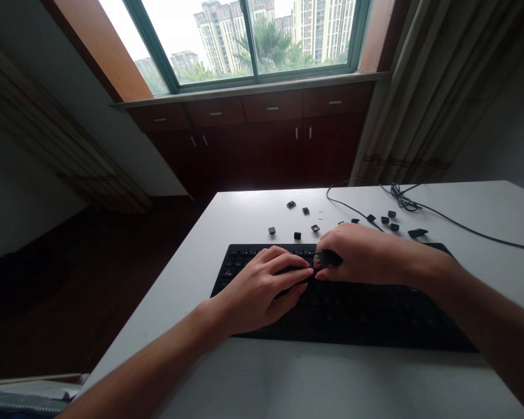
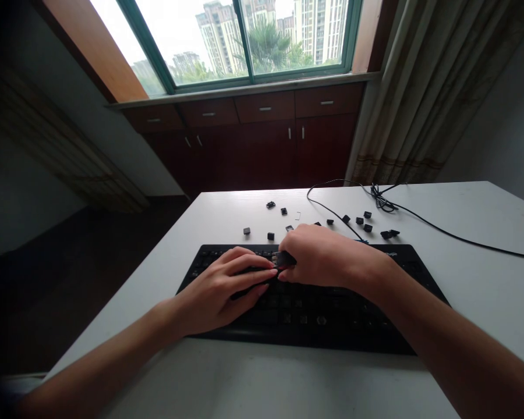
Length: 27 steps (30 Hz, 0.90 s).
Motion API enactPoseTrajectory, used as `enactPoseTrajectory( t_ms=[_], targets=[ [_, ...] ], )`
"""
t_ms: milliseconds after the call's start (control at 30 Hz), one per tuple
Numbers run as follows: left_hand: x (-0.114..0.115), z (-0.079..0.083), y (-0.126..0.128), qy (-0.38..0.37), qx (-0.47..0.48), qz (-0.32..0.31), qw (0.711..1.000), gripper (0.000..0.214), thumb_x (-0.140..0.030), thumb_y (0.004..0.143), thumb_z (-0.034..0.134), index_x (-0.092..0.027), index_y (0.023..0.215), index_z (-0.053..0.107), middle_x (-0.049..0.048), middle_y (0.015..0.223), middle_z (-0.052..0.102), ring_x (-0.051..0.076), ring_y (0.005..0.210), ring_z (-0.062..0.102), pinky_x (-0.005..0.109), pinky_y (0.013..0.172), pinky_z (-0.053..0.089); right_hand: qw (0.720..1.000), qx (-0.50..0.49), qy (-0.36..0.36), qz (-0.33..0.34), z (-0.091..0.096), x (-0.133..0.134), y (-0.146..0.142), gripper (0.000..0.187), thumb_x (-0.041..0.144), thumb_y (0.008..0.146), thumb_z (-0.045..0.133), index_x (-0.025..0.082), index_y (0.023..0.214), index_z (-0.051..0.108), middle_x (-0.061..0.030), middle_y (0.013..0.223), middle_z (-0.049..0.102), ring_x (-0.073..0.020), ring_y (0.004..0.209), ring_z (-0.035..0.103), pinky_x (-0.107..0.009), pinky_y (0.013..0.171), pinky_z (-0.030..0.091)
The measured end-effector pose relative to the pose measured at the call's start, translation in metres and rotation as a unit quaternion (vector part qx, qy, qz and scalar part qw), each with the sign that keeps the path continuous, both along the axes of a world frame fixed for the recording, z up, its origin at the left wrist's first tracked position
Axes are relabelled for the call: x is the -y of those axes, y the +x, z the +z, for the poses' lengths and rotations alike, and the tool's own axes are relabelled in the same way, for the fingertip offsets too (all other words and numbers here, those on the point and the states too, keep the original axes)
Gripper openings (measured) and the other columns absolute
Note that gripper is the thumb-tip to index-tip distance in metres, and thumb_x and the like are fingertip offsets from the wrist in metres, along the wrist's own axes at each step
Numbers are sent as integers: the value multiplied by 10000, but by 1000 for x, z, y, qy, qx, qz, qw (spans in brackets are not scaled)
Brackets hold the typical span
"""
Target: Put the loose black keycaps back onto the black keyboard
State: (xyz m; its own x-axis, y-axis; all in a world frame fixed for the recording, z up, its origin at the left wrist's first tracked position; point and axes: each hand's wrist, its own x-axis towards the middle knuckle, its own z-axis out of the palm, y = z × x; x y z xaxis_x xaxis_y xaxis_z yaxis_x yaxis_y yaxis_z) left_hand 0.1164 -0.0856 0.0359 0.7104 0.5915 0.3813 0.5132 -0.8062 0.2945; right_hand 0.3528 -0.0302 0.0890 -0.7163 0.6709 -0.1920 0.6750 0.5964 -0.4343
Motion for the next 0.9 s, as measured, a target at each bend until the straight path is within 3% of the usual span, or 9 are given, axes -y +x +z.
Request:
enactPoseTrajectory(
  t_ms=[267,900],
  targets=[
    [-2,-1,0,1,-4,4,1000,321,-182,966,574,-221,1272,662,78,1241,663,220,1061,578,417,967,512,999,15,18,25,1,0,-1,202,416,869,646,234,815,715,-20,788,734,-155,638,628,-271,584,395],
    [0,0,-2,-5,-18,6,1000,345,-197,979,562,-240,1313,633,89,1279,626,219,1097,575,412,996,494,999,41,22,1,5,-3,1,225,463,836,699,249,891,743,-29,819,737,-174,690,645,-269,591,389]
  ],
)
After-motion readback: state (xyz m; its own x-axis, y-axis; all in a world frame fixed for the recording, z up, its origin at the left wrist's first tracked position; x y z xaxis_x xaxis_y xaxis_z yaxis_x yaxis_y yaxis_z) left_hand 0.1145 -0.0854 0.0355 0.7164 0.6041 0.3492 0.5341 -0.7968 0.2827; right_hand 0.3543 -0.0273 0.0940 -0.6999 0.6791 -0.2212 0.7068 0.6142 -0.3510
